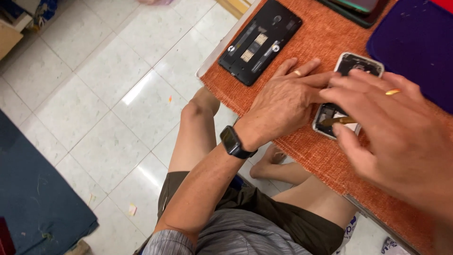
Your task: Removing small screws from the internal frame of a smartphone using a precision screwdriver.
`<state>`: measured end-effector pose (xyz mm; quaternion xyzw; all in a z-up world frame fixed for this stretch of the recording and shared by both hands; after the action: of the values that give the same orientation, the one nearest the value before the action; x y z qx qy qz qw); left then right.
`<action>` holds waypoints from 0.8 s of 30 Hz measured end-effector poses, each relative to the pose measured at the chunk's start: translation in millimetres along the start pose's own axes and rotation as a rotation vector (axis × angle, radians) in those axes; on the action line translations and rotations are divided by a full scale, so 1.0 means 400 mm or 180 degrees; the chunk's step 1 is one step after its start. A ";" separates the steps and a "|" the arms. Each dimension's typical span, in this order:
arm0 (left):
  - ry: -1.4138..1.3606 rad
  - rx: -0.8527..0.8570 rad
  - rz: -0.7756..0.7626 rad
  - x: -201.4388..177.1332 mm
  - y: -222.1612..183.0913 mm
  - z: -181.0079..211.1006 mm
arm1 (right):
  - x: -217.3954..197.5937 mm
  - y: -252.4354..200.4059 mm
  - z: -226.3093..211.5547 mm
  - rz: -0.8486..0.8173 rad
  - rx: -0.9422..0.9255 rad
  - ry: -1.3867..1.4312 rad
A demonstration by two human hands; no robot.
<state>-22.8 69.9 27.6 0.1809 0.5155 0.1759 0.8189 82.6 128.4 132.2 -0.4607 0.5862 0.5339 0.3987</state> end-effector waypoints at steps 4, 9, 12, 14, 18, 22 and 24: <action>0.0035 0.0110 0.0195 -0.002 -0.005 -0.001 | 0.006 0.001 0.008 0.0008 0.0406 0.0507; -0.0200 -0.0031 0.0119 0.022 0.000 -0.026 | 0.013 0.009 0.006 -0.0638 0.0256 0.0770; -0.0134 0.0039 0.0154 0.019 0.000 -0.024 | 0.034 0.003 0.022 -0.0627 0.0570 0.0891; -0.0031 0.0087 0.0170 0.008 0.000 -0.020 | 0.030 0.007 0.027 -0.0399 0.0757 0.1108; -0.0067 0.0117 0.0145 0.047 -0.006 -0.045 | 0.029 0.014 0.024 -0.0425 0.0739 0.0763; -0.0127 0.0195 0.0187 -0.009 0.001 -0.008 | 0.001 0.018 -0.028 -0.0351 0.0190 0.0770; -0.0165 0.0156 0.0178 -0.003 -0.001 -0.010 | -0.003 0.024 -0.017 -0.0309 0.0321 0.0680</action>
<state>-26.8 69.5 26.9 0.2197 0.4931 0.1813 0.8221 74.0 121.8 136.6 -0.5221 0.6286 0.4317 0.3820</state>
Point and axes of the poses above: each hand's wrist, its own y-axis towards the middle knuckle, its own x-axis out of the palm, z = x × y, the point moved 6 cm from there along y, towards the middle knuckle, and after that the axes turned 13 degrees about x, right-handed, at the moved point
